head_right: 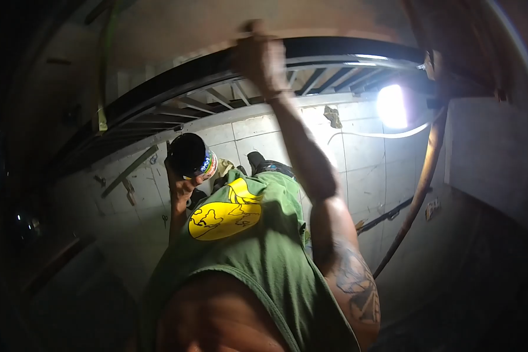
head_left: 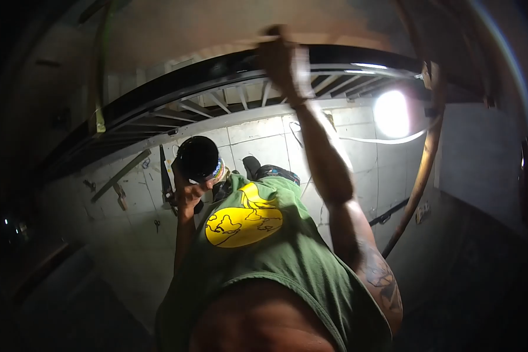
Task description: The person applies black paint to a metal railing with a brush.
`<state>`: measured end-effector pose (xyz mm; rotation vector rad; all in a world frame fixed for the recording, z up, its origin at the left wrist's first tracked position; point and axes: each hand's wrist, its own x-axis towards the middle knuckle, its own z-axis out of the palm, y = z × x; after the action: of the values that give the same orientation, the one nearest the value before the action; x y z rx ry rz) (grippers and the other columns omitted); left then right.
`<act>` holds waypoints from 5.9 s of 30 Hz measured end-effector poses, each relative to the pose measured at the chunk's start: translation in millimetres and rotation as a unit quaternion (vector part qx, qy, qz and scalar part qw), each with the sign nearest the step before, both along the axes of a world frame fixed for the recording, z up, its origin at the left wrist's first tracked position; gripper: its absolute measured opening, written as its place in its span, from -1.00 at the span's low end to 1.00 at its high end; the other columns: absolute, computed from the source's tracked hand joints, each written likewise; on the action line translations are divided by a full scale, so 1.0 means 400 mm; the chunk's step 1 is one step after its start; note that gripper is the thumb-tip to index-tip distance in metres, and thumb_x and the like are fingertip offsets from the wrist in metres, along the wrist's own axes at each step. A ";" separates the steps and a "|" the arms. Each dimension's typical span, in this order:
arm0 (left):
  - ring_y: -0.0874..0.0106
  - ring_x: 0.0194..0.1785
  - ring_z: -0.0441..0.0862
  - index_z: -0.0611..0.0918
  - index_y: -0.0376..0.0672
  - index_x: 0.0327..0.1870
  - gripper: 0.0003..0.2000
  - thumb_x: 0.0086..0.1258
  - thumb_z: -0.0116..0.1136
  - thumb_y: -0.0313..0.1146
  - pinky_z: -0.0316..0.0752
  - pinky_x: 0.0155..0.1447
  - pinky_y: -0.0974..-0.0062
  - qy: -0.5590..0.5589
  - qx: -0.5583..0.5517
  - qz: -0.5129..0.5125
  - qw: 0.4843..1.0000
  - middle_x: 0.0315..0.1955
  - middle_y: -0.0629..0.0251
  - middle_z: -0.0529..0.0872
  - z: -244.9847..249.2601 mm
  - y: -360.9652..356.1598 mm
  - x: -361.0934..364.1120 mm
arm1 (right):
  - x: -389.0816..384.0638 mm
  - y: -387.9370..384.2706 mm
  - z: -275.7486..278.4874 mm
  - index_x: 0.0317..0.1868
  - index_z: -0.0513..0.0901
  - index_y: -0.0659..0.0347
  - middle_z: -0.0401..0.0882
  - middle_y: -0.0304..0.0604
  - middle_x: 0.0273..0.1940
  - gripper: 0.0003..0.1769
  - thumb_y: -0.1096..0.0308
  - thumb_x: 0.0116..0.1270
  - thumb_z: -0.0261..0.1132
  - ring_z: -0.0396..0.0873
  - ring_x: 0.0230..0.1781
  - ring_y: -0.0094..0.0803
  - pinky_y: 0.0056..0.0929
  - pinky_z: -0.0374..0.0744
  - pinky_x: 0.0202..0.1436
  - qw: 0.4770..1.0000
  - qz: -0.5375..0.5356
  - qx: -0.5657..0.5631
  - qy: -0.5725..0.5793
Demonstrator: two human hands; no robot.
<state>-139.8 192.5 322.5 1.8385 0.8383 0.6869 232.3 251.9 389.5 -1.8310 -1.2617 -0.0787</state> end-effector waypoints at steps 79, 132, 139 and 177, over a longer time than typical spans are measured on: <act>0.09 0.17 0.41 0.25 -0.25 0.24 -0.03 -0.32 0.59 -0.41 0.40 0.22 0.28 0.010 0.160 0.157 0.974 0.10 -0.04 0.39 -0.040 0.103 -0.244 | -0.485 -0.281 0.058 -0.12 0.64 0.30 0.61 -0.14 -0.38 -0.78 0.55 0.21 0.24 0.55 -0.47 -0.46 -0.51 0.54 -0.35 0.929 0.274 -0.175 0.175; 0.16 0.09 0.53 0.22 -0.30 0.21 0.05 -0.26 0.54 0.13 0.47 0.21 0.28 -0.130 -0.009 -0.025 0.991 0.04 0.02 0.49 0.009 0.106 -0.113 | -0.569 -0.259 0.110 -0.06 0.58 0.29 0.49 -0.18 -0.32 -0.60 0.44 0.01 0.24 0.46 -0.28 -0.31 -0.37 0.50 -0.08 0.915 0.276 -0.046 -0.291; 0.18 0.14 0.49 0.21 -0.30 0.22 0.01 -0.28 0.59 -0.11 0.45 0.23 0.31 -0.109 0.036 -0.034 0.993 0.08 0.01 0.46 0.021 0.115 -0.095 | -0.552 -0.265 0.102 -0.04 0.58 0.30 0.48 -0.19 -0.32 -0.58 0.45 0.00 0.24 0.46 -0.30 -0.31 -0.35 0.50 -0.14 0.925 0.248 -0.036 -0.287; 0.13 0.10 0.45 0.27 -0.28 0.21 -0.01 -0.35 0.64 -0.23 0.42 0.19 0.29 -0.071 0.120 0.098 0.985 0.02 0.02 0.43 -0.043 0.191 -0.071 | -0.465 -0.248 0.083 -0.17 0.68 0.34 0.62 -0.20 -0.47 -0.82 0.55 0.19 0.26 0.49 -0.54 -0.61 -0.63 0.45 -0.45 0.979 0.138 -0.024 0.149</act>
<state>-168.1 268.8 305.4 1.9073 0.8788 1.0715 46.1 152.7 422.5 -1.6174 -1.2948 0.3675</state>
